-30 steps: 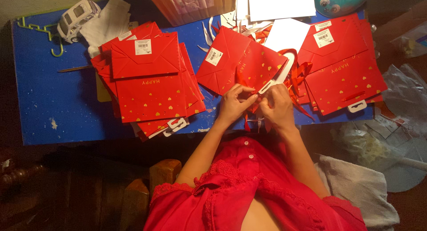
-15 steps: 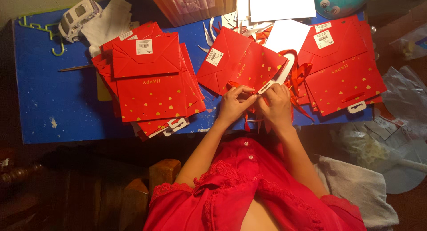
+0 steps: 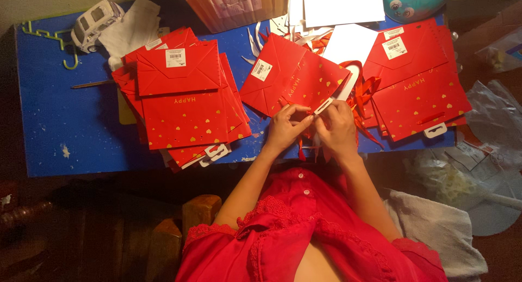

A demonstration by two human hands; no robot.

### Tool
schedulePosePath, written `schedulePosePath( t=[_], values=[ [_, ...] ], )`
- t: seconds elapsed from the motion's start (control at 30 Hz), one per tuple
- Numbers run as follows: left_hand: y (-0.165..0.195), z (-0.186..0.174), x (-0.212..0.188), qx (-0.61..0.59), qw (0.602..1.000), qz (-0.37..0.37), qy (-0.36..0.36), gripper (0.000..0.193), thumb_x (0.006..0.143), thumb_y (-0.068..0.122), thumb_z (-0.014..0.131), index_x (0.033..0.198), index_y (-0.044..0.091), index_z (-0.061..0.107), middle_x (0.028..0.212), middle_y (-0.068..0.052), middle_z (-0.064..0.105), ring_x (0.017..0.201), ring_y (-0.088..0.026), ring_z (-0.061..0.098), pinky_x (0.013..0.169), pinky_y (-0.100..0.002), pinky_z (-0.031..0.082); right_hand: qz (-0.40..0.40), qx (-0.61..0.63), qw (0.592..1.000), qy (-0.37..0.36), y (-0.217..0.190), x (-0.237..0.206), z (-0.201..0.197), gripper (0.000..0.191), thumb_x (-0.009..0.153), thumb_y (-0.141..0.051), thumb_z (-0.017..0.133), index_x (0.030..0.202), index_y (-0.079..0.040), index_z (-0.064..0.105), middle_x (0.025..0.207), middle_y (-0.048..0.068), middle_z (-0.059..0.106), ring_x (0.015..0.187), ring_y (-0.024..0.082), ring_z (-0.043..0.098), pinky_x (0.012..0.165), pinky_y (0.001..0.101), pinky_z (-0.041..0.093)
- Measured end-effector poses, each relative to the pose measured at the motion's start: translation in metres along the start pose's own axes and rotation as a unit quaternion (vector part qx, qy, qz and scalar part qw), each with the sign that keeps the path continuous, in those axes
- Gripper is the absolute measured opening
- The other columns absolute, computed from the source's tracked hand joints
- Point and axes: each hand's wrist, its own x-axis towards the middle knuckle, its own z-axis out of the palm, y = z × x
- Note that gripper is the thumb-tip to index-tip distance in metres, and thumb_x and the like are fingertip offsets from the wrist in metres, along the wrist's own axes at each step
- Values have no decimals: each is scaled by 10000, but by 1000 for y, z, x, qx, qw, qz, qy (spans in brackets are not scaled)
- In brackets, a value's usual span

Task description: The person ties red ribbons onto small red Valentine's Day gift boxes. They pick up a box, thread a ribbon through the handle, and tie a bow. The finished boxes are stacked on the table.

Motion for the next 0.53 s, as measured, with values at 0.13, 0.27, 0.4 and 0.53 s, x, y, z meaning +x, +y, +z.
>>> schedulePosePath(
  t=[0.13,0.27,0.4,0.53],
  values=[
    [2,0,0,15,1000,7,2,290,905,232,787,1140,77,719,1111,-56,703,870,-139,776,691,-236,635,9,-26,1000,-10,-1,0,2,250,862,-87,723,1107,-40,707,1089,138,608,1075,325,584,957,447,469],
    [4,0,0,18,1000,1,-5,299,899,246,783,1143,84,723,1089,-59,692,860,-147,776,681,-238,642,39,26,999,-16,5,-5,3,195,856,-72,697,1035,-5,662,1053,154,572,986,322,596,867,424,496],
    [6,-2,0,19,1000,1,-9,305,908,261,779,1152,86,723,1083,-53,692,851,-158,786,668,-244,629,98,70,992,-34,11,-7,-1,106,875,-58,665,940,-3,600,1044,144,564,931,302,624,808,396,526],
    [6,-2,0,25,999,-21,-12,323,902,274,781,1158,89,719,1081,-50,701,818,-169,799,634,-253,602,46,66,997,-9,6,-6,-3,188,910,-73,687,1072,-1,624,1107,148,582,1026,323,627,882,412,516]
  ],
)
